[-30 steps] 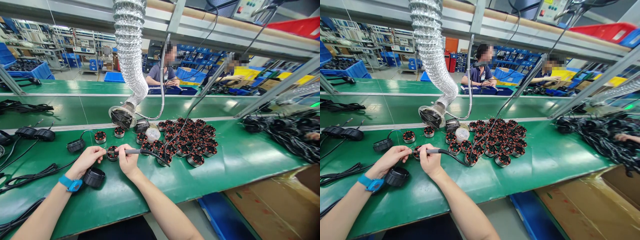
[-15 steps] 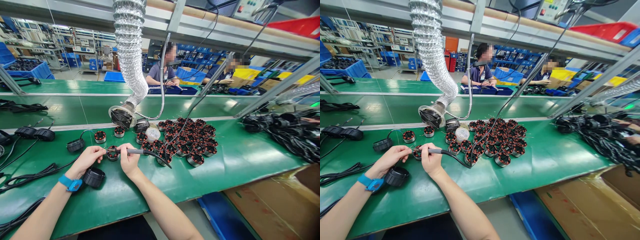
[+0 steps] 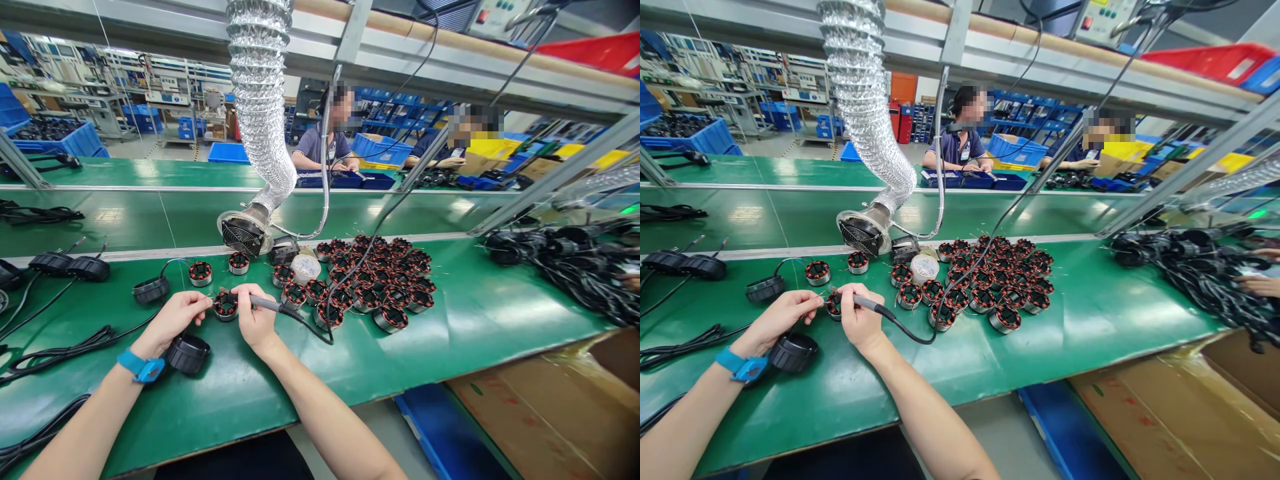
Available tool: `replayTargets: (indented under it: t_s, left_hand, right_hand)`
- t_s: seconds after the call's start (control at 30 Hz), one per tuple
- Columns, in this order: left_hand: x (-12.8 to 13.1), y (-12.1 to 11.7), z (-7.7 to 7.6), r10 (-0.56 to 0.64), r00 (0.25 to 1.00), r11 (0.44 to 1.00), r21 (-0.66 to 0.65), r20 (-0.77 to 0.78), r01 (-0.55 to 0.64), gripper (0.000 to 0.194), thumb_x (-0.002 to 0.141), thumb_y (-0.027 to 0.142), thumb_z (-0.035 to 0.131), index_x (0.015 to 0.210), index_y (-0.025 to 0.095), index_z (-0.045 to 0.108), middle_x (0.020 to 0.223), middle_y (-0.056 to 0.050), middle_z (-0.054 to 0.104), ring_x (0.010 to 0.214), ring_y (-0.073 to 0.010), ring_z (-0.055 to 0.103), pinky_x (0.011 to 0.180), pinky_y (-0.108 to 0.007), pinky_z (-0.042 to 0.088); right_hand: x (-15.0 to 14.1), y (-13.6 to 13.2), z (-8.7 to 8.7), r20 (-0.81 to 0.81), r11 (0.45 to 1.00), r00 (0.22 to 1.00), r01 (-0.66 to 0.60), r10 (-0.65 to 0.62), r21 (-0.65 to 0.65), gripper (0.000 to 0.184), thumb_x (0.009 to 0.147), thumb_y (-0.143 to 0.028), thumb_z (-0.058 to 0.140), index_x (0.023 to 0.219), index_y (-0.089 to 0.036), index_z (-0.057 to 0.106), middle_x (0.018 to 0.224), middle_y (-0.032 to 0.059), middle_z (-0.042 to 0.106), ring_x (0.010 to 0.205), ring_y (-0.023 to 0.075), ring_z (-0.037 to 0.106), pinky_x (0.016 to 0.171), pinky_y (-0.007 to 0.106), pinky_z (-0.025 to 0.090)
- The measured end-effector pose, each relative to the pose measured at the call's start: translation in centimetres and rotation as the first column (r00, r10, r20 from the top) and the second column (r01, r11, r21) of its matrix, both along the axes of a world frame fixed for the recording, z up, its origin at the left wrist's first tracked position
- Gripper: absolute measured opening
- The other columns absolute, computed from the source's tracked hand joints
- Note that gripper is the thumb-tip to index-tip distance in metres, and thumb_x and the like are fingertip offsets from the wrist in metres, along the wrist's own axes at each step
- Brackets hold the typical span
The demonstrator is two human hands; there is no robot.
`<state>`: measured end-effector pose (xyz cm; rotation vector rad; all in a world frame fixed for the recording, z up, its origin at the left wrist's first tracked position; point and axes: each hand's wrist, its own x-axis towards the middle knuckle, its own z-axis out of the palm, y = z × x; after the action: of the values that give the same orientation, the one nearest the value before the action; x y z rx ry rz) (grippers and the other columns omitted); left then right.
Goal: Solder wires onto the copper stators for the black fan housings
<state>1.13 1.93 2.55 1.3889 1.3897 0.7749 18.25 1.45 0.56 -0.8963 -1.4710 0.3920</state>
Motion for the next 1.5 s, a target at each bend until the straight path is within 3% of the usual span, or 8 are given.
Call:
replayTargets:
  t_s: [0.23, 0.43, 0.57, 0.83, 0.97, 1.1, 1.3, 1.5]
  left_hand:
    - [0.0, 0.0, 0.0, -0.003, 1.000, 1.000, -0.017, 0.014, 0.003, 0.041, 0.067, 0.056, 0.067, 0.060, 0.018, 0.055, 0.054, 0.002, 0.053, 0.051, -0.0127, 0.047, 0.055, -0.025, 0.036]
    - [-0.4, 0.1, -0.4, -0.038, 0.999, 0.999, -0.002, 0.030, 0.039, 0.041, 0.070, 0.056, 0.065, 0.061, 0.017, 0.056, 0.054, 0.002, 0.052, 0.051, -0.0120, 0.046, 0.054, -0.024, 0.036]
    - [-0.7, 0.2, -0.7, -0.052, 0.998, 0.999, -0.004, 0.039, 0.052, 0.040, 0.071, 0.055, 0.065, 0.063, 0.017, 0.056, 0.056, 0.002, 0.054, 0.051, -0.0119, 0.047, 0.054, -0.024, 0.037]
    - [-0.8, 0.1, -0.8, -0.059, 0.997, 0.997, -0.042, 0.041, 0.061, 0.040, 0.073, 0.055, 0.064, 0.065, 0.017, 0.056, 0.056, 0.002, 0.054, 0.049, -0.0105, 0.047, 0.051, -0.022, 0.037]
    - [-1.0, 0.0, -0.2, -0.033, 0.999, 0.990, -0.134, -0.003, 0.033, 0.042, 0.071, 0.058, 0.065, 0.068, 0.017, 0.055, 0.051, 0.006, 0.047, 0.038, -0.0063, 0.032, 0.040, -0.020, 0.022]
    - [-1.7, 0.3, 0.4, -0.068, 0.996, 0.987, -0.149, -0.065, 0.058, 0.044, 0.069, 0.058, 0.068, 0.077, 0.015, 0.060, 0.049, 0.008, 0.042, 0.039, -0.0050, 0.025, 0.041, -0.020, 0.013]
    - [-3.9, 1.0, 0.4, -0.197, 0.980, 0.966, -0.179, -0.038, 0.187, 0.036, 0.065, 0.045, 0.077, 0.076, 0.014, 0.063, 0.062, 0.001, 0.058, 0.051, -0.0090, 0.042, 0.049, -0.021, 0.027]
    - [-5.1, 1.6, -0.3, -0.188, 0.979, 0.953, -0.226, 0.082, 0.202, 0.032, 0.066, 0.042, 0.077, 0.074, 0.014, 0.064, 0.069, 0.000, 0.061, 0.060, -0.0113, 0.048, 0.056, -0.022, 0.035]
  right_hand:
    - [-0.1, 0.3, 0.5, 0.316, 0.998, 0.947, -0.045, 0.056, -0.043, 0.023, 0.094, -0.022, 0.048, 0.109, -0.022, 0.066, 0.094, 0.0056, 0.067, 0.082, 0.0172, 0.065, 0.079, 0.028, 0.051]
    - [0.0, 0.9, -0.4, 0.497, 0.981, 0.847, -0.141, 0.190, -0.134, 0.068, 0.076, -0.025, 0.070, 0.139, -0.024, 0.043, 0.122, 0.0099, 0.053, 0.105, 0.0240, 0.058, 0.092, 0.037, 0.049]
    - [0.4, 1.2, -0.8, 0.552, 0.963, 0.790, -0.198, 0.268, -0.184, 0.082, 0.072, -0.024, 0.076, 0.143, -0.028, 0.036, 0.127, 0.0091, 0.049, 0.105, 0.0236, 0.058, 0.089, 0.036, 0.050]
    - [0.6, 1.2, -0.8, 0.536, 0.940, 0.776, -0.226, 0.332, -0.256, 0.083, 0.073, -0.015, 0.077, 0.143, -0.029, 0.035, 0.129, 0.0091, 0.045, 0.100, 0.0210, 0.059, 0.088, 0.034, 0.051]
    - [1.1, 1.4, -0.7, 0.506, 0.929, 0.782, -0.262, 0.363, -0.262, 0.082, 0.075, -0.016, 0.076, 0.143, -0.030, 0.034, 0.128, 0.0079, 0.045, 0.104, 0.0204, 0.059, 0.091, 0.033, 0.050]
    - [1.7, 1.8, -0.4, 0.486, 0.921, 0.785, -0.292, 0.385, -0.258, 0.079, 0.076, -0.017, 0.077, 0.142, -0.029, 0.036, 0.128, 0.0076, 0.045, 0.113, 0.0220, 0.056, 0.096, 0.033, 0.048]
    - [2.3, 2.6, -0.3, 0.441, 0.904, 0.791, -0.336, 0.423, -0.264, 0.074, 0.077, -0.018, 0.077, 0.140, -0.027, 0.039, 0.126, 0.0081, 0.046, 0.116, 0.0221, 0.053, 0.099, 0.034, 0.046]
    - [2.6, 3.0, -0.6, 0.405, 0.888, 0.793, -0.376, 0.456, -0.263, 0.073, 0.077, -0.018, 0.077, 0.139, -0.026, 0.040, 0.125, 0.0077, 0.047, 0.118, 0.0219, 0.051, 0.102, 0.035, 0.043]
